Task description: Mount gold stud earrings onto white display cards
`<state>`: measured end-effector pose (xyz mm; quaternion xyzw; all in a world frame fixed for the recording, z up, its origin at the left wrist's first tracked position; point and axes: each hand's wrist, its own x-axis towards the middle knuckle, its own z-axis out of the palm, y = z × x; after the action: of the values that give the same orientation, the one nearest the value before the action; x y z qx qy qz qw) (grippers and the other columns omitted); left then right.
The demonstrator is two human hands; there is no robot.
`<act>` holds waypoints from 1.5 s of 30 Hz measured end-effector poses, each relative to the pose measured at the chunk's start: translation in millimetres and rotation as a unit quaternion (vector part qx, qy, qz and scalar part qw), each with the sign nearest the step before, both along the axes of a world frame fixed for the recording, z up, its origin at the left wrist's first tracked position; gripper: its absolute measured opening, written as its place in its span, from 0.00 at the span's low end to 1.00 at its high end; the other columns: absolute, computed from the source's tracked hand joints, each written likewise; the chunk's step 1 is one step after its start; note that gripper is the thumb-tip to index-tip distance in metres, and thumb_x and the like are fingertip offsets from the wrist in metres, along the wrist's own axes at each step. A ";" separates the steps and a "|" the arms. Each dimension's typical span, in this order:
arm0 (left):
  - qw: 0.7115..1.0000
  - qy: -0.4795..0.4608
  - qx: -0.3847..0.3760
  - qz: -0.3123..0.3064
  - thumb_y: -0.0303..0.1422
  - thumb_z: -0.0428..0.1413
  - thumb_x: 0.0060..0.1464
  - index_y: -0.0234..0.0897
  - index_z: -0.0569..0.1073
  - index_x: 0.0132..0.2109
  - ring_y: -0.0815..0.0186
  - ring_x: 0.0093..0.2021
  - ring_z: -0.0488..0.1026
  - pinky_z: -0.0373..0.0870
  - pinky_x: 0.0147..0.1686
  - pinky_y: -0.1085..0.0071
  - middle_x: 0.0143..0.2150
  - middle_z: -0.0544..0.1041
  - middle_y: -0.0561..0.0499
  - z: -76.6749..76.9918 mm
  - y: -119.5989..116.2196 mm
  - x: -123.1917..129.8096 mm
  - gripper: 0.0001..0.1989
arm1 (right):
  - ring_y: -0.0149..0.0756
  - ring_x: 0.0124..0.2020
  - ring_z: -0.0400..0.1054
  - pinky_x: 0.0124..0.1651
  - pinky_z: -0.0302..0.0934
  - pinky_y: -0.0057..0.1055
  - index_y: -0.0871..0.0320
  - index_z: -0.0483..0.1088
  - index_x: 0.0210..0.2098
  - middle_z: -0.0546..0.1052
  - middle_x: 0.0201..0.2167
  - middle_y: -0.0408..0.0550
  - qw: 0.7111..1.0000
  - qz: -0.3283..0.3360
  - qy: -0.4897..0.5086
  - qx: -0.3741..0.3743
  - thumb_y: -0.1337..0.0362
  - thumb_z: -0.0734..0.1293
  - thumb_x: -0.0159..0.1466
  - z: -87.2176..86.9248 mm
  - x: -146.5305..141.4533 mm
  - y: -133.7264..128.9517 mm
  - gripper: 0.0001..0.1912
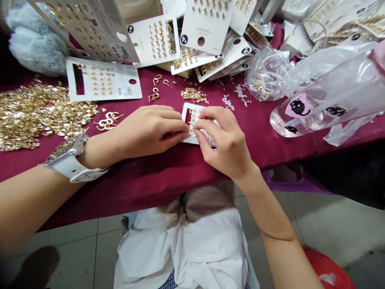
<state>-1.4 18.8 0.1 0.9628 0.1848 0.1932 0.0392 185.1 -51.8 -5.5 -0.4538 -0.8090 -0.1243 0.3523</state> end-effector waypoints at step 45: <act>0.999 0.001 0.036 -0.016 0.30 0.49 0.60 0.34 0.76 0.35 0.66 0.33 0.75 0.66 0.34 0.70 0.33 0.78 0.49 -0.7 1.0 1.1 0.12 | 0.40 0.41 0.71 0.44 0.67 0.37 0.58 0.72 0.34 0.76 0.34 0.49 0.967 0.071 -0.128 -0.210 0.69 0.63 0.64 37.9 6.2 14.3 0.06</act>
<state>-0.4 19.8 -0.7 0.9667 0.1619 0.1982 0.0075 191.3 -37.5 32.4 -0.4391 -0.8855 0.0164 0.1508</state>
